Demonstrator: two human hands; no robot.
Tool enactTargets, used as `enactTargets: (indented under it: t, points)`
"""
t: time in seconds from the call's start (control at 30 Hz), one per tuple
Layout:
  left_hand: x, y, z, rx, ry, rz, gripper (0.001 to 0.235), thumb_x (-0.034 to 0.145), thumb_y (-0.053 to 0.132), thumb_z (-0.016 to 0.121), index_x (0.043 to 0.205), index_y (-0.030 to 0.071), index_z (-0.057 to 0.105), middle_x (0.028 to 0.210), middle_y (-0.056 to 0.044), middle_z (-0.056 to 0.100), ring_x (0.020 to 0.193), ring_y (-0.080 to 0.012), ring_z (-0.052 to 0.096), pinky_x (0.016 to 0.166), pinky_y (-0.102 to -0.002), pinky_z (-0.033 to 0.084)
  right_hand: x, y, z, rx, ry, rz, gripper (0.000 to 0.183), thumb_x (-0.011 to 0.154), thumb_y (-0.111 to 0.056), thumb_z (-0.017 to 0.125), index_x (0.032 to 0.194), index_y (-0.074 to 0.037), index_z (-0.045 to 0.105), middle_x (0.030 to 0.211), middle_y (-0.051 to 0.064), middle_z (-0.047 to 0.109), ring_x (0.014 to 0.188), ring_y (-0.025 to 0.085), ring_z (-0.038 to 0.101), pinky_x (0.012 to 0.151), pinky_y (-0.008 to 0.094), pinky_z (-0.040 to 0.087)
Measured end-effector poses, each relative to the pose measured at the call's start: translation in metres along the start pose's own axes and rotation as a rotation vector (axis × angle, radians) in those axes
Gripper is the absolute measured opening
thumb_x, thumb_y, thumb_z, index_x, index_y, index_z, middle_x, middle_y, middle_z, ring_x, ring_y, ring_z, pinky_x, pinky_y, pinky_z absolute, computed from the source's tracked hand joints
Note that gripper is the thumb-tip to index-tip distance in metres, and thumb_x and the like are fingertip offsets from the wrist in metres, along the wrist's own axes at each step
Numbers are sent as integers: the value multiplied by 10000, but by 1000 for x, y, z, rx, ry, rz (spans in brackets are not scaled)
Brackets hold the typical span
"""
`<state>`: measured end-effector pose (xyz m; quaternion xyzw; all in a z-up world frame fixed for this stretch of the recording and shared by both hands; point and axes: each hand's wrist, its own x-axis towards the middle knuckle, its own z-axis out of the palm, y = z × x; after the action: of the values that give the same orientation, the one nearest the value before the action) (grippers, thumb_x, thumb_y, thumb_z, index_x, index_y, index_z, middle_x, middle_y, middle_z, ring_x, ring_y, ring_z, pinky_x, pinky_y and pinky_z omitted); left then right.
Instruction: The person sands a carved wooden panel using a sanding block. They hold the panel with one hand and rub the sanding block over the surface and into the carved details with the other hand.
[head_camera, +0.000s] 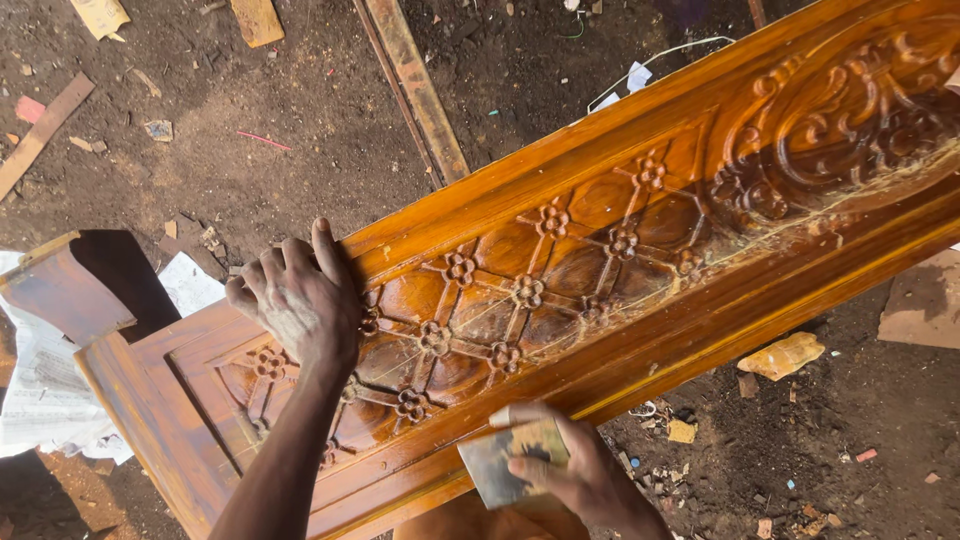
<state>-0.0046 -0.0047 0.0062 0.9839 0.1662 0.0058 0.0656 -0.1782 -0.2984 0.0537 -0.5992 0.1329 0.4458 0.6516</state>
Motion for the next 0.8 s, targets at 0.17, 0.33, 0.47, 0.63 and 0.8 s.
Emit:
enactTargets:
  t: [0.17, 0.33, 0.47, 0.63, 0.8]
  points:
    - [-5, 2, 1, -43, 128, 158, 616, 1152, 589, 465, 1131, 15, 688, 1097, -234, 654, 1171, -384, 536, 1094, -530, 267, -45, 70, -17, 128, 157, 250, 565, 897, -291, 756, 1351, -43, 531, 1186, 151, 711, 1191, 256, 677, 1101, 438, 477]
    - [-2, 3, 4, 29, -82, 51, 677, 1143, 600, 415, 1026, -5, 695, 1050, -234, 669, 1092, -353, 555, 1106, -526, 263, -59, 120, -47, -70, 165, 197, 456, 888, -327, 684, 1256, -59, 681, 1139, 141, 746, 1116, 243, 722, 1038, 413, 551]
    - [-5, 1, 7, -2, -32, 70, 658, 1160, 575, 411, 1007, 6, 704, 1072, -247, 678, 1097, -360, 559, 1100, -527, 270, -71, 151, -64, -55, 185, 179, 417, 903, -311, 649, 1261, -99, 667, 1157, 120, 761, 1127, 223, 704, 1029, 380, 523]
    - [-7, 4, 5, -70, -19, -31, 597, 1193, 524, 365, 1136, 18, 675, 1177, -226, 652, 1202, -367, 529, 1165, -527, 285, -74, 187, -67, -4, 224, 176, 380, 904, -251, 672, 1254, -102, 671, 1137, 132, 747, 1086, 233, 739, 980, 368, 546]
    - [6, 47, 16, -120, 123, 4, 646, 1120, 575, 436, 1442, 20, 509, 1506, -289, 398, 1394, -439, 336, 1124, -612, 233, -70, 218, -69, -254, 290, -1, 372, 936, -242, 679, 1280, -112, 625, 1205, 107, 738, 1112, 202, 730, 956, 354, 564]
